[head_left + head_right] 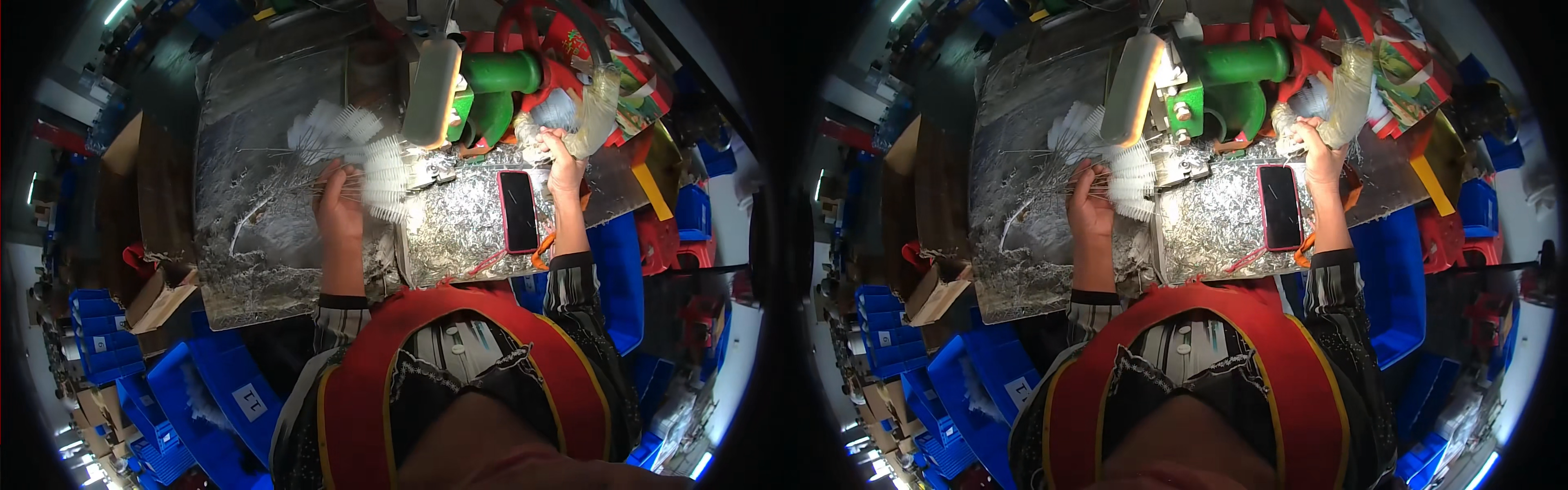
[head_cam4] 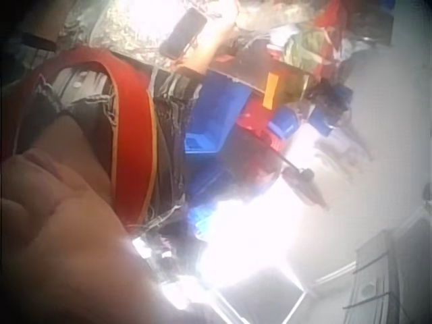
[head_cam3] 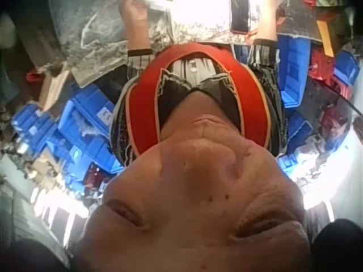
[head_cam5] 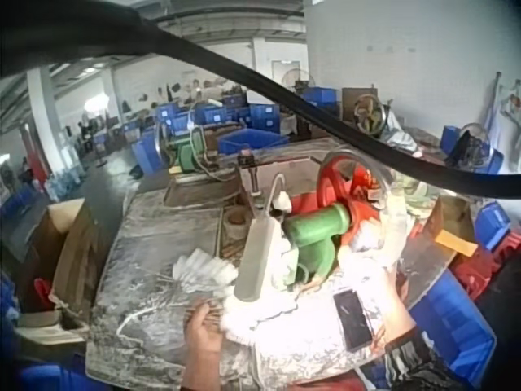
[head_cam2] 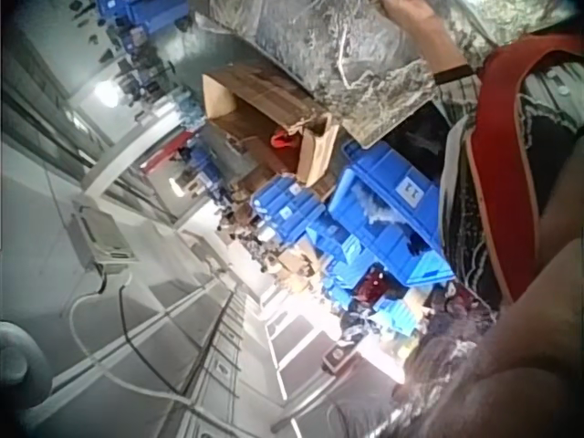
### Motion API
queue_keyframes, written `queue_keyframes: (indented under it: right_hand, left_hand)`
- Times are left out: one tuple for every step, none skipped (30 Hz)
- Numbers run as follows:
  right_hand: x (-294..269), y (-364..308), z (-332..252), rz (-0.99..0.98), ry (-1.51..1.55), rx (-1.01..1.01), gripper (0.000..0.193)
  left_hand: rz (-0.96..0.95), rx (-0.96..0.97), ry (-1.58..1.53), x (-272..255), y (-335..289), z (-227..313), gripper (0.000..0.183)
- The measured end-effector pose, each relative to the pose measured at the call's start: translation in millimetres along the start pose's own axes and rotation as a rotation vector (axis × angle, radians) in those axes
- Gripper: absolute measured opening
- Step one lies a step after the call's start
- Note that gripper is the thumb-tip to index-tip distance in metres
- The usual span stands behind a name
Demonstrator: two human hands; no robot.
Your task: Sort and bundle synthetic brush bristles at a manufacturing workstation.
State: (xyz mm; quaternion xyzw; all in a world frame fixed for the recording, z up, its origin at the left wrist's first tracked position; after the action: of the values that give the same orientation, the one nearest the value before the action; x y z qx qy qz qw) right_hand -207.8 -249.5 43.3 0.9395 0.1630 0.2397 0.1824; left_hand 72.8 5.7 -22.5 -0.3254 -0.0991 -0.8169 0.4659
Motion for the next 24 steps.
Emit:
queue_keyframes:
  right_hand:
    - [-1.0,0.9,0.4,-0.02,-0.014,0.014,0.007]
    - [-1.4,1.4,0.6,-0.04,-0.028,0.028,0.008]
    - [-1.9,1.7,1.5,-0.035,-0.031,0.028,0.008]
    - [-0.6,2.0,2.4,-0.06,-0.051,0.037,0.008]
    - [0.7,2.0,3.4,-0.086,-0.072,0.046,0.008]
    - [0.2,2.3,2.4,-0.083,-0.076,0.046,0.008]
    - [0.3,2.4,2.3,-0.082,-0.08,0.06,0.009]
    - [1.0,2.1,2.0,-0.081,-0.083,0.074,0.01]
    - [4.6,1.3,-0.6,-0.086,-0.074,0.043,0.012]
    - [4.4,0.9,0.0,-0.085,-0.075,0.045,0.012]
    - [4.0,1.3,0.5,-0.08,-0.073,0.039,0.013]
    - [3.2,1.7,0.5,-0.074,-0.072,0.032,0.013]
    - [2.3,2.4,0.8,-0.072,-0.073,0.032,0.013]
    - [2.0,3.2,0.8,-0.089,-0.077,0.028,0.013]
    - [2.1,3.6,0.9,-0.106,-0.08,0.024,0.013]
    - [3.1,3.3,1.1,-0.104,-0.08,0.023,0.013]
    - [5.6,2.8,-0.2,-0.089,-0.058,-0.001,0.013]
    - [6.8,2.5,-2.2,-0.076,-0.038,-0.026,0.012]
    - [6.7,2.5,-3.1,-0.074,-0.038,-0.028,0.012]
    - [7.3,2.5,-3.4,-0.091,-0.039,-0.018,0.012]
    - [7.9,2.4,-3.6,-0.11,-0.039,-0.006,0.012]
    - [4.3,4.3,-4.8,-0.11,-0.04,-0.008,0.012]
    - [-0.3,7.3,-1.7,-0.147,-0.069,0.085,0.012]
    - [1.7,9.9,-0.4,-0.186,-0.098,0.177,0.013]
  left_hand:
    - [-0.002,-0.003,0.001,0.4,0.5,0.0,0.023]
    - [-0.007,-0.004,0.001,1.2,0.7,-0.1,0.022]
    - [-0.011,-0.006,0.003,1.4,1.5,-1.4,0.021]
    - [-0.014,-0.01,0.004,1.7,2.6,-3.2,0.021]
    - [-0.006,-0.014,0.005,1.6,3.6,-5.2,0.02]
    - [0.003,-0.019,0.005,3.2,3.3,-7.0,0.019]
    - [0.003,-0.022,0.004,6.1,2.4,-8.5,0.019]
    - [0.013,-0.023,0.019,9.5,1.1,-9.3,0.02]
    - [0.023,-0.023,0.035,11.8,0.5,-10.5,0.02]
    - [0.024,-0.025,0.036,13.6,0.5,-12.6,0.02]
    - [0.035,-0.013,0.037,14.9,0.4,-14.1,0.02]
    - [0.043,-0.003,0.037,17.2,0.3,-14.9,0.021]
    - [0.042,-0.004,0.038,20.5,-0.1,-15.3,0.021]
    - [0.066,-0.012,0.038,23.3,-0.8,-15.0,0.021]
    - [0.089,-0.019,0.038,25.0,-0.9,-15.4,0.021]
    - [0.088,-0.019,0.039,26.6,-0.6,-16.9,0.021]
    - [0.105,-0.007,0.041,27.0,-0.3,-17.9,0.021]
    - [0.121,0.005,0.042,27.1,0.2,-18.3,0.021]
    - [0.118,0.004,0.042,27.3,1.4,-19.8,0.021]
    - [0.113,0.015,0.051,27.1,3.0,-21.2,0.021]
    - [0.11,0.027,0.058,27.3,3.4,-21.7,0.021]
    - [0.109,0.027,0.057,28.3,3.8,-22.8,0.021]
    - [0.126,0.033,0.059,29.0,3.9,-23.5,0.021]
    - [0.145,0.041,0.06,29.7,4.7,-24.2,0.021]
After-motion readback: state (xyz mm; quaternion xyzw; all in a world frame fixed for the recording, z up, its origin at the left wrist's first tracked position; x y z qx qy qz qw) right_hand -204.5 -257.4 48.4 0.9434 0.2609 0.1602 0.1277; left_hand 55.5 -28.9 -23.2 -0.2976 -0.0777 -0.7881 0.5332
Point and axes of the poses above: each hand's wrist, its own y-axis towards the middle knuckle, its own x-axis out of the palm, z = x × y, the point moved 5 cm from there along y, towards the middle knuckle, and after that the axes turned 12 degrees about y, right-handed, at the moved point
